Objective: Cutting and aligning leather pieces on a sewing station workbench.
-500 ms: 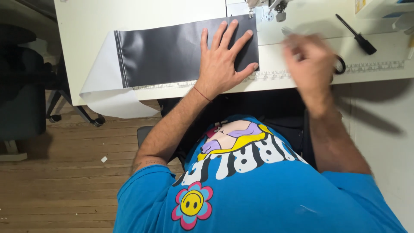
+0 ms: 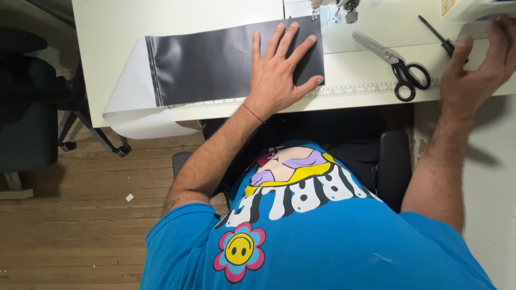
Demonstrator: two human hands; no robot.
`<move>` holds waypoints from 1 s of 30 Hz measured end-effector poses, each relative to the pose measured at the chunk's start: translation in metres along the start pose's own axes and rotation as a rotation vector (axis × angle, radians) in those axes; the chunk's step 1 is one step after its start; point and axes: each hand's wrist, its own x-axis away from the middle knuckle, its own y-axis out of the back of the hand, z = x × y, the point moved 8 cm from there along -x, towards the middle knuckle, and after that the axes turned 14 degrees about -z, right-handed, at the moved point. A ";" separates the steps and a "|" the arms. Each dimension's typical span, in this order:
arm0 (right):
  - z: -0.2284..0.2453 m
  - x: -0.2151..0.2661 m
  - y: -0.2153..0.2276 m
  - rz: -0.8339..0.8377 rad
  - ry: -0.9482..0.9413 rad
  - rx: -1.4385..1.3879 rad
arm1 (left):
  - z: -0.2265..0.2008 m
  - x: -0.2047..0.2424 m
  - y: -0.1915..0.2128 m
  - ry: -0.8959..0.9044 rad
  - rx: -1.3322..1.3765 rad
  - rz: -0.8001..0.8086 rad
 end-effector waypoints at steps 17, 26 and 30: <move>-0.001 0.001 0.000 -0.005 -0.032 0.071 | 0.006 -0.005 -0.007 0.059 0.019 0.026; 0.005 -0.003 0.004 -0.073 0.004 0.065 | 0.009 -0.011 -0.007 0.065 0.027 -0.004; -0.020 0.017 -0.001 -0.008 -0.015 0.079 | 0.010 -0.012 -0.003 0.068 0.041 -0.007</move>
